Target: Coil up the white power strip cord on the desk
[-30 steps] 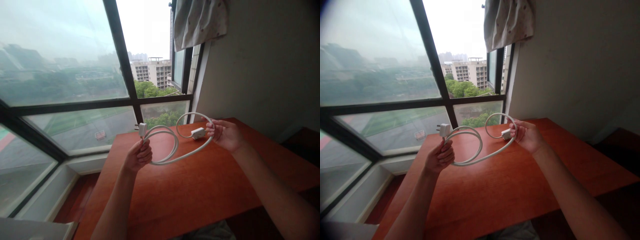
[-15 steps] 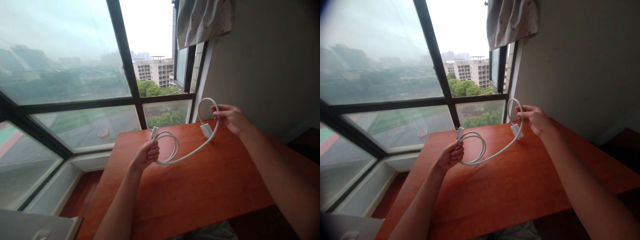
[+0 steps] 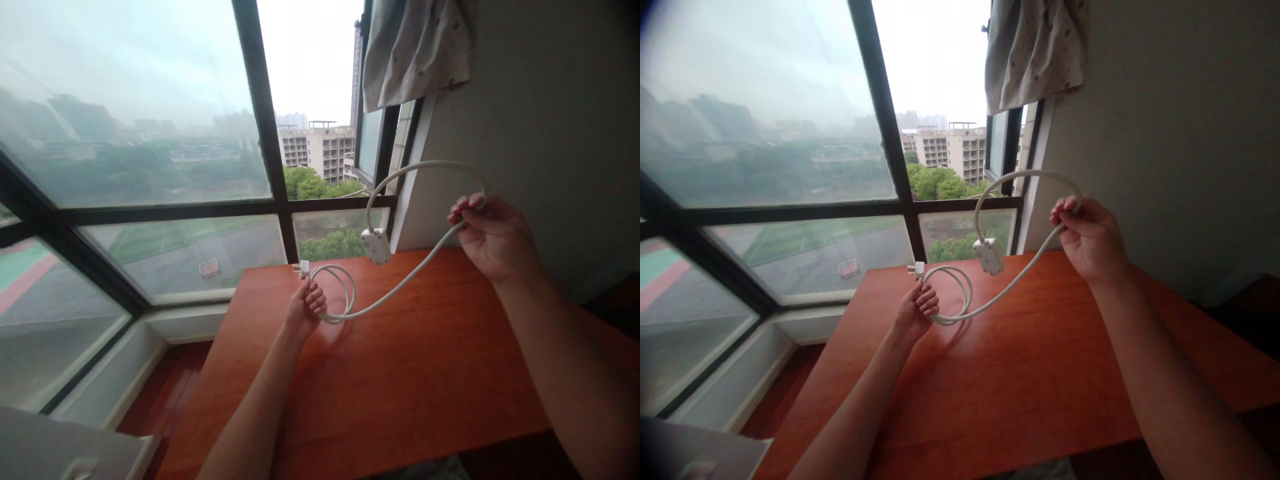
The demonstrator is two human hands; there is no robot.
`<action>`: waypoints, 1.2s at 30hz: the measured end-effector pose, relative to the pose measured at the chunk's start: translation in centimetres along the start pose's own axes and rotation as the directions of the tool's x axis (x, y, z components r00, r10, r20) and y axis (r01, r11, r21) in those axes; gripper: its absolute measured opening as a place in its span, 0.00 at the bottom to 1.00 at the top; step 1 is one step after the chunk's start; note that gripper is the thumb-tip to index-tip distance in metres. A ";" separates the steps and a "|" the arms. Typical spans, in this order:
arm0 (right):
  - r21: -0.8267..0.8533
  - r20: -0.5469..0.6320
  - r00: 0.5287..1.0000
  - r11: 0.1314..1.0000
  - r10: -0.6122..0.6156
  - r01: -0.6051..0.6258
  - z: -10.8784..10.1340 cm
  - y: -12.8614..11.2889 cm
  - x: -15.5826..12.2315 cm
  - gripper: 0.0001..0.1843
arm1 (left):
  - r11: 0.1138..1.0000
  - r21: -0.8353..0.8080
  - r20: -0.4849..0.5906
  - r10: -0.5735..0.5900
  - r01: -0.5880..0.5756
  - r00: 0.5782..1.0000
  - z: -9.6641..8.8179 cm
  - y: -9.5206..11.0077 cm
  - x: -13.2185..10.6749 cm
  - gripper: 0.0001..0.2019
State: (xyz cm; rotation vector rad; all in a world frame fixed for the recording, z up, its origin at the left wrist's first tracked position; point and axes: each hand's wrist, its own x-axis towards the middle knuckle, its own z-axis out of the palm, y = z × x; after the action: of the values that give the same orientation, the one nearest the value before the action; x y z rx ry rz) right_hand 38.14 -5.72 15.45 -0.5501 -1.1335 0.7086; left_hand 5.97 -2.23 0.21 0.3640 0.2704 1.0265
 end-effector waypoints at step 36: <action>0.031 -0.045 0.995 0.995 0.093 -0.092 3.4 4.1 0.7 0.08 | 0.949 0.313 0.050 0.014 -0.029 0.999 2.1 -1.5 -0.7 0.16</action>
State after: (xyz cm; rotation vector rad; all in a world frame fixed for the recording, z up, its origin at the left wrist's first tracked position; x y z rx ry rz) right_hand 34.20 -2.35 14.14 -0.5947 -1.0584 0.7873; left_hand 7.62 -3.92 1.57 0.6804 0.3893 0.9952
